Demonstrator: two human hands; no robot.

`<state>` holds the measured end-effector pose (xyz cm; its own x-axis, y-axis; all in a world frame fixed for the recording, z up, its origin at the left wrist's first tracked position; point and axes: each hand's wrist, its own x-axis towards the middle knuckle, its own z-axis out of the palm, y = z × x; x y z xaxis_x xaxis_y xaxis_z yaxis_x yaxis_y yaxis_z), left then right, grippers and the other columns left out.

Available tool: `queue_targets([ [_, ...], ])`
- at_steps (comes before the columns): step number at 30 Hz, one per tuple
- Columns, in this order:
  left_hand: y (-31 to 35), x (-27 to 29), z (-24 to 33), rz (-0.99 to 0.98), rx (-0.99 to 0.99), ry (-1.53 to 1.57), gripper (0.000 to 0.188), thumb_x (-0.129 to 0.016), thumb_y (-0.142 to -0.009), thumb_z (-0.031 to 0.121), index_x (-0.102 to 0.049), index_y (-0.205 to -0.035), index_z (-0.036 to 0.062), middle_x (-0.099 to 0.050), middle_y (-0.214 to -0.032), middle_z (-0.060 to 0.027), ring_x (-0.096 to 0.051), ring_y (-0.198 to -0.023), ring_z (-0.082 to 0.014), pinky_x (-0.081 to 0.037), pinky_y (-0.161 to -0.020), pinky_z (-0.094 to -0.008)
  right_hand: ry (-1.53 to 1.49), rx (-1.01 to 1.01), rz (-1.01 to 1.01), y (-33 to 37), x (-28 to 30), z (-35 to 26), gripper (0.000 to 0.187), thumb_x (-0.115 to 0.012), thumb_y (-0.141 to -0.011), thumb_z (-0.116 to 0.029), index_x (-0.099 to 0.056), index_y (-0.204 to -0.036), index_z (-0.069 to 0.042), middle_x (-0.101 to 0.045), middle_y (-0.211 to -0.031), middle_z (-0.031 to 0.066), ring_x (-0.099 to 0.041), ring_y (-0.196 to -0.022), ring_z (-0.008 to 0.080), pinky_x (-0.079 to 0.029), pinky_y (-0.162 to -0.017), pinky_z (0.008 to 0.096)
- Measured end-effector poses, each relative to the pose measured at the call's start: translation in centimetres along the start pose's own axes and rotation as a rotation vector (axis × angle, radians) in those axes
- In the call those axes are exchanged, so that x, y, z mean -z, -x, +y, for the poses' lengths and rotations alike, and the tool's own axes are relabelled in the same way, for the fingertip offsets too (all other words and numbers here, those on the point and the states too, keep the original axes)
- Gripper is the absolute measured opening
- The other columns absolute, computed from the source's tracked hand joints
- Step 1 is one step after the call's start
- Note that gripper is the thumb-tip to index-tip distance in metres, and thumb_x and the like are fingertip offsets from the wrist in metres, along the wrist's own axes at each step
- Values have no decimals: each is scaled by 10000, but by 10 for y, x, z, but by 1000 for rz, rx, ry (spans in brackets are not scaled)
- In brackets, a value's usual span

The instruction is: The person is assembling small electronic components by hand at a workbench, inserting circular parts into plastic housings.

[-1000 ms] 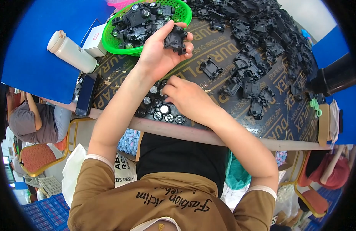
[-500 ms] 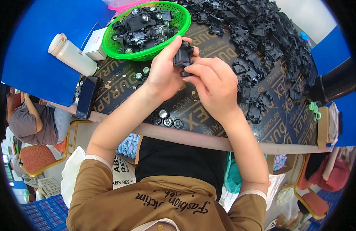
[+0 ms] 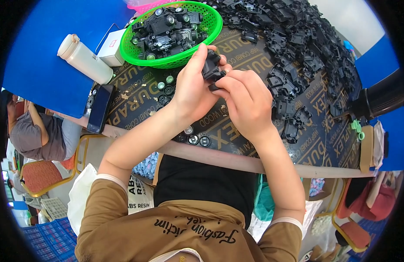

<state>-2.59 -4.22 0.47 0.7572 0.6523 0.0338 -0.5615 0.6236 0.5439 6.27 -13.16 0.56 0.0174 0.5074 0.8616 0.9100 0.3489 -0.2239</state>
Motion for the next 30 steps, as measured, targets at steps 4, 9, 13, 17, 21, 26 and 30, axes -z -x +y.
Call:
queue_targets([
  [4, 2, -3, -4, 7, -66, -56, 265, -384, -973, 343, -414, -1038, 88, -498, -884, -64, -502, -822, -167, -438, -734, -298, 8, -32, 9, 3, -4, 0, 258, -688, -636, 20, -598, -871, -36, -585, -890, 99, -583, -759, 263, -485, -633, 340],
  [9, 5, -5, -12, 40, -266, -163, 278, -379, -975, 349, -386, -1096, 99, -497, -938, -53, -494, -848, -130, -442, -771, -288, 19, -132, -25, 1, -9, -4, 337, -640, -648, 59, -566, -967, -19, -573, -987, 125, -582, -854, 297, -489, -710, 362],
  [13, 5, -1, -19, 38, -330, -286, 283, -378, -977, 341, -358, -1141, 111, -485, -943, -48, -472, -848, -117, -429, -784, -265, 44, -99, -78, 3, -9, -1, 358, -586, -649, 95, -545, -990, -6, -570, -1004, 134, -576, -892, 311, -485, -750, 376],
  [17, 6, -4, -18, 12, -364, -294, 276, -383, -977, 330, -363, -1140, 108, -475, -934, -44, -458, -832, -111, -420, -776, -255, 21, -110, -67, 3, -8, 1, 314, -584, -673, 89, -543, -970, -4, -563, -988, 137, -566, -871, 294, -477, -729, 350],
  [21, -16, -7, 12, -224, -423, -881, 244, -439, -958, 246, -409, -1120, 67, -467, -947, -32, -430, -828, -90, -391, -755, -228, -85, -295, 68, -9, -5, 6, 356, -693, -645, 32, -532, -953, -41, -511, -942, 102, -522, -778, 213, -451, -631, 278],
  [26, -58, -57, 87, -56, -715, -1960, 250, -557, -824, 116, -529, -1053, 19, -558, -983, -197, -541, -923, -340, -443, -792, -410, -418, -581, 243, -4, 16, 26, 267, -652, -748, 78, -515, -955, -21, -484, -902, -6, -474, -788, 59, -420, -690, 191],
  [30, -88, -16, 87, -149, -1304, -2435, 163, -597, -784, 166, -628, -907, 63, -582, -945, -133, -560, -919, -300, -449, -771, -423, -499, -572, 364, -8, 28, 40, 270, -641, -774, 63, -527, -1004, -17, -516, -926, -1, -476, -816, 62, -405, -752, 184],
])
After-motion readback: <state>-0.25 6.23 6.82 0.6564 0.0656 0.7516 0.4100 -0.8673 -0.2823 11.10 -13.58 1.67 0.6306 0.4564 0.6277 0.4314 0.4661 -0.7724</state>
